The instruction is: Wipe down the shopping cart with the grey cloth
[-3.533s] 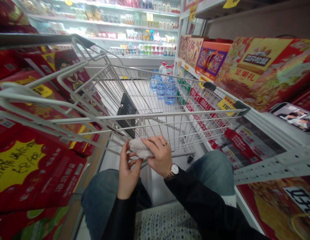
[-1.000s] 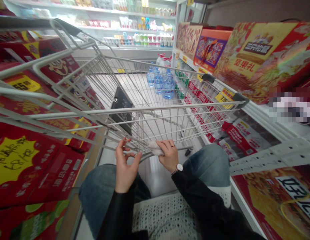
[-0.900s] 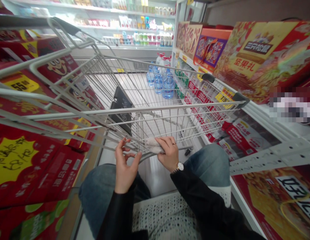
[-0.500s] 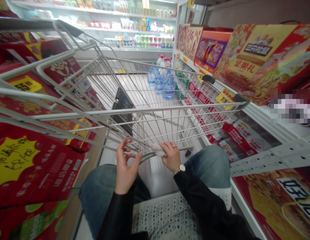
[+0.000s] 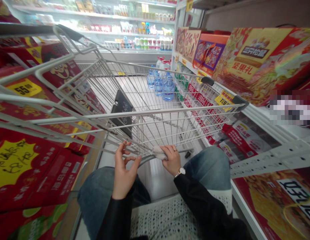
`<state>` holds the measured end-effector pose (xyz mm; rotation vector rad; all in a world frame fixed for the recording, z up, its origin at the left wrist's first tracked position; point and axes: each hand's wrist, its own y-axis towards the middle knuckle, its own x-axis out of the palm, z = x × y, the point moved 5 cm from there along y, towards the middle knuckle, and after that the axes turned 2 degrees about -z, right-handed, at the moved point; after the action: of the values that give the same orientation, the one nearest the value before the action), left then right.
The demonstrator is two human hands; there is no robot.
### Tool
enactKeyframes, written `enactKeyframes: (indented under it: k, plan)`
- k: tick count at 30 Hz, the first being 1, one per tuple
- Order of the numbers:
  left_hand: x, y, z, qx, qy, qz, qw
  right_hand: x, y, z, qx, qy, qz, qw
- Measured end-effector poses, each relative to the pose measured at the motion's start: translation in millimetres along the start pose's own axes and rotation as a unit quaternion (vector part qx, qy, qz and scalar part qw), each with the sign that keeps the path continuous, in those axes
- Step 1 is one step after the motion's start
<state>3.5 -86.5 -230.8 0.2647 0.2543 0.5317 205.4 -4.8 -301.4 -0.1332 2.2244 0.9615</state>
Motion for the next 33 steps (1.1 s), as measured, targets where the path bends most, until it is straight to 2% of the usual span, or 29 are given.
enactKeyframes:
  k: [6,14,22,29,33]
  plan:
    - [-2.4,0.2,-3.6,-0.007,-0.012,0.008,1.000,-12.2,20.5,-15.7,-0.009,0.024,0.027,0.999]
    - [-1.5,1.2,-7.4,0.005,-0.010,0.019,1.000,1.3,-2.4,8.4,0.023,0.036,0.031,0.999]
    - [-1.6,1.3,-7.0,0.003,-0.006,0.017,1.000,-23.5,26.2,-12.9,0.032,0.054,0.059,0.996]
    - [-2.7,1.8,-6.2,0.008,0.012,0.020,1.000,-11.6,2.8,11.8,0.042,0.038,0.039,0.998]
    - [-4.1,1.7,-4.4,0.003,0.020,0.013,1.000,-16.7,8.4,3.7,0.045,0.037,0.042,0.997]
